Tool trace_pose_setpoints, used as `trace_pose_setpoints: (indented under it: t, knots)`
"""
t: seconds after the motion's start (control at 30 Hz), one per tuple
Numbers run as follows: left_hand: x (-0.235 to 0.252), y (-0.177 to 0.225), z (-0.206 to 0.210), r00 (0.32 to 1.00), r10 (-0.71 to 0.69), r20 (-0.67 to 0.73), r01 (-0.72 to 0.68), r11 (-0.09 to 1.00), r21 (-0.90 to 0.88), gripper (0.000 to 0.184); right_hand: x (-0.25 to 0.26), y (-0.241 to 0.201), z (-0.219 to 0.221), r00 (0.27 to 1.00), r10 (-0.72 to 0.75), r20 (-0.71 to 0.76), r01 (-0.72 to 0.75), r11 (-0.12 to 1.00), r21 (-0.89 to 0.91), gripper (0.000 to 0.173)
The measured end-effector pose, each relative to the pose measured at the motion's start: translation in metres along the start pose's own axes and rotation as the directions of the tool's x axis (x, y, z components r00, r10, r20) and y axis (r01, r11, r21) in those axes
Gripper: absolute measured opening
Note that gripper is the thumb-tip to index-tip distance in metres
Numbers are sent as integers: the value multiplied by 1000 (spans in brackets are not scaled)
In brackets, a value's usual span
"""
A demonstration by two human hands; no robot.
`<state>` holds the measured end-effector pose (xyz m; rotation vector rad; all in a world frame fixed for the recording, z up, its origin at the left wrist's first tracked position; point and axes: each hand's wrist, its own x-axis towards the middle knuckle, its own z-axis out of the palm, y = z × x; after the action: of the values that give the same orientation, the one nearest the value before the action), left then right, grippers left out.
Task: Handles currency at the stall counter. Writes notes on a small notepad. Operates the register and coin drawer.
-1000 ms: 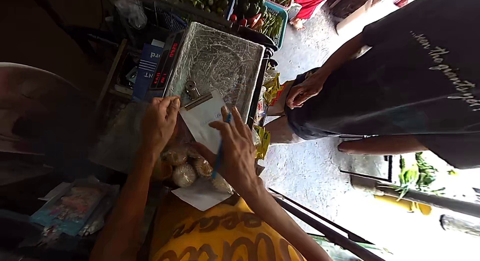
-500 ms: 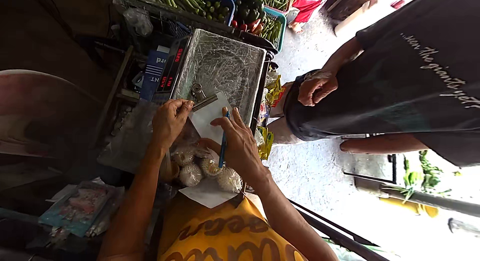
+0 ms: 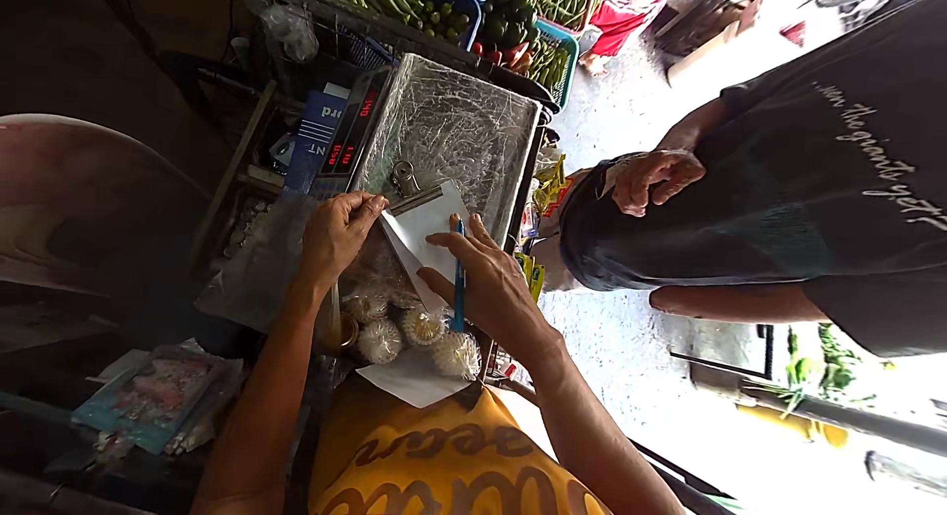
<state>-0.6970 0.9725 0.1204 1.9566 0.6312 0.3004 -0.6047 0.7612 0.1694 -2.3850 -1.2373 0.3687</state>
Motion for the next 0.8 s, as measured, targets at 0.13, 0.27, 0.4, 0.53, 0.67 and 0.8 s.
trace_pose_setpoints:
  t: [0.13,0.27,0.4,0.53,0.67,0.8]
  knots:
    - [-10,0,2,994,105,-38,-104,994,10,27,-4,2,-6,990,-122,-76,116,990,-82,22]
    - [-33,11,2,938,345,-41,-325,912,249,30,-6,2,-10,966,-193,-170,160,969,-187,19]
    - [-31,10,4,866,498,-41,-436,794,423,14,-1,-3,-11,967,-207,-150,168,957,-236,16]
    - [-27,5,6,849,526,-53,-463,788,407,13,20,-26,6,972,-181,-147,141,959,-247,19]
    - [-24,-2,4,843,537,-44,-486,793,369,13,40,-44,14,991,-96,-92,68,959,-275,9]
    - [-22,-8,1,817,576,-17,-525,756,390,13,46,-50,11,996,-83,-13,75,955,-286,9]
